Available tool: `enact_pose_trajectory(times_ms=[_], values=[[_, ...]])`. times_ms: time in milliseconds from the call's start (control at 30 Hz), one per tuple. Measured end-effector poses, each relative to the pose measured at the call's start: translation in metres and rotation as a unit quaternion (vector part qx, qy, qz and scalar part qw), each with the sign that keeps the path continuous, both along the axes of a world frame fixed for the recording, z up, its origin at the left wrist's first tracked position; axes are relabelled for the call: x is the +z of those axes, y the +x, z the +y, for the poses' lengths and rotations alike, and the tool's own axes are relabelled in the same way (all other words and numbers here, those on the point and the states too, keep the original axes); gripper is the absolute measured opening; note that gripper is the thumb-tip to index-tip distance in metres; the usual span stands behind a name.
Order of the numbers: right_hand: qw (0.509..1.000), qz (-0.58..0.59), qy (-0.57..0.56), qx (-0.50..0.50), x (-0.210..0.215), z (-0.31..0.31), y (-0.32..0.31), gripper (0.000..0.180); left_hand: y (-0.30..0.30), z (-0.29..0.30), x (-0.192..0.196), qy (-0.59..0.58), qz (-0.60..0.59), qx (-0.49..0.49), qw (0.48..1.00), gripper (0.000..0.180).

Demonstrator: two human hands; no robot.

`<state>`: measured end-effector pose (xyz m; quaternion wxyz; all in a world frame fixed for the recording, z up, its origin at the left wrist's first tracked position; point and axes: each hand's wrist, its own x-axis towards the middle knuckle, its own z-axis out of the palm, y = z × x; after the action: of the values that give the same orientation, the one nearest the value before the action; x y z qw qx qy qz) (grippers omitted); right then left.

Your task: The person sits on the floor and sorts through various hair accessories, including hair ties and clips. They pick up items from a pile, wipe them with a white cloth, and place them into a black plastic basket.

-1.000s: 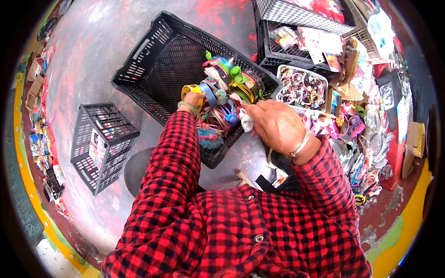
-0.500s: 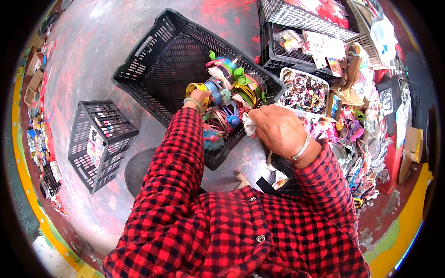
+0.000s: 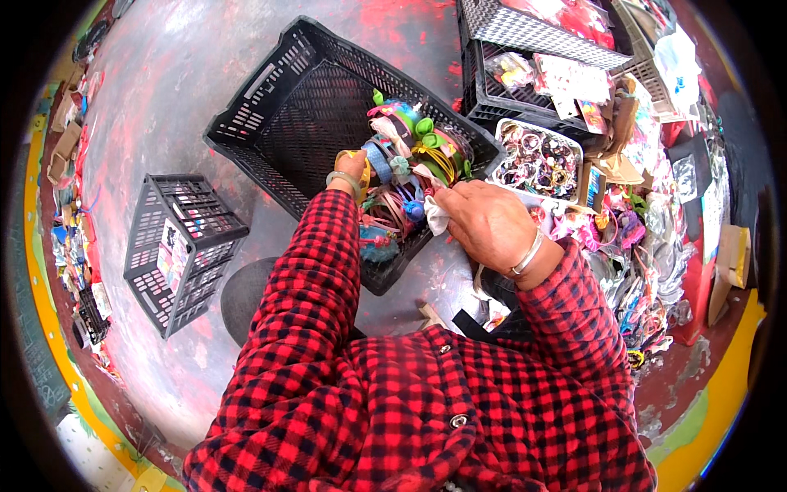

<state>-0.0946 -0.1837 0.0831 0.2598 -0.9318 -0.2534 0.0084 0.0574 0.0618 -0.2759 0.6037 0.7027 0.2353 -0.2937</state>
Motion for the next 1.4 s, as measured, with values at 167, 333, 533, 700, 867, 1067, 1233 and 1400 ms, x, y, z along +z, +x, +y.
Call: enact_pose_trajectory(times_ms=[167, 333, 533, 700, 867, 1067, 1233, 1400], values=[[1.000, 0.003, -0.009, -0.004, -0.007, -0.003, 0.000, 0.009, 0.001, 0.002, -0.011, -0.035, -0.026, 0.039, 0.998, 0.026], [1.000, 0.012, -0.026, -0.011, -0.010, -0.002, -0.002, 0.009, -0.012, 0.001, 0.021, -0.171, 0.036, 0.119, 0.977, 0.020], [1.000, 0.018, -0.026, 0.002, -0.008, 0.000, 0.001, 0.010, -0.018, 0.011, 0.032, -0.231, 0.051, 0.119, 0.964, 0.022], [0.999, 0.026, -0.026, 0.000, -0.010, -0.001, 0.000, 0.011, -0.023, 0.009, 0.046, -0.250, 0.074, 0.066, 0.963, 0.022], [0.999, 0.029, -0.027, 0.000, -0.007, -0.001, -0.001, 0.011, -0.029, 0.012, 0.032, -0.263, 0.118, 0.018, 0.957, 0.022], [0.999, 0.028, -0.028, 0.003, -0.007, 0.000, -0.001, 0.011, -0.017, 0.028, -0.025, -0.156, 0.073, -0.123, 0.977, 0.026], [0.999, 0.032, -0.031, -0.010, -0.012, -0.003, -0.003, 0.010, -0.031, -0.009, -0.001, -0.302, 0.036, -0.018, 0.952, 0.029], [0.999, 0.032, -0.032, -0.008, -0.010, 0.000, -0.002, 0.010, -0.036, -0.015, 0.034, -0.334, 0.054, -0.015, 0.941, 0.035]])
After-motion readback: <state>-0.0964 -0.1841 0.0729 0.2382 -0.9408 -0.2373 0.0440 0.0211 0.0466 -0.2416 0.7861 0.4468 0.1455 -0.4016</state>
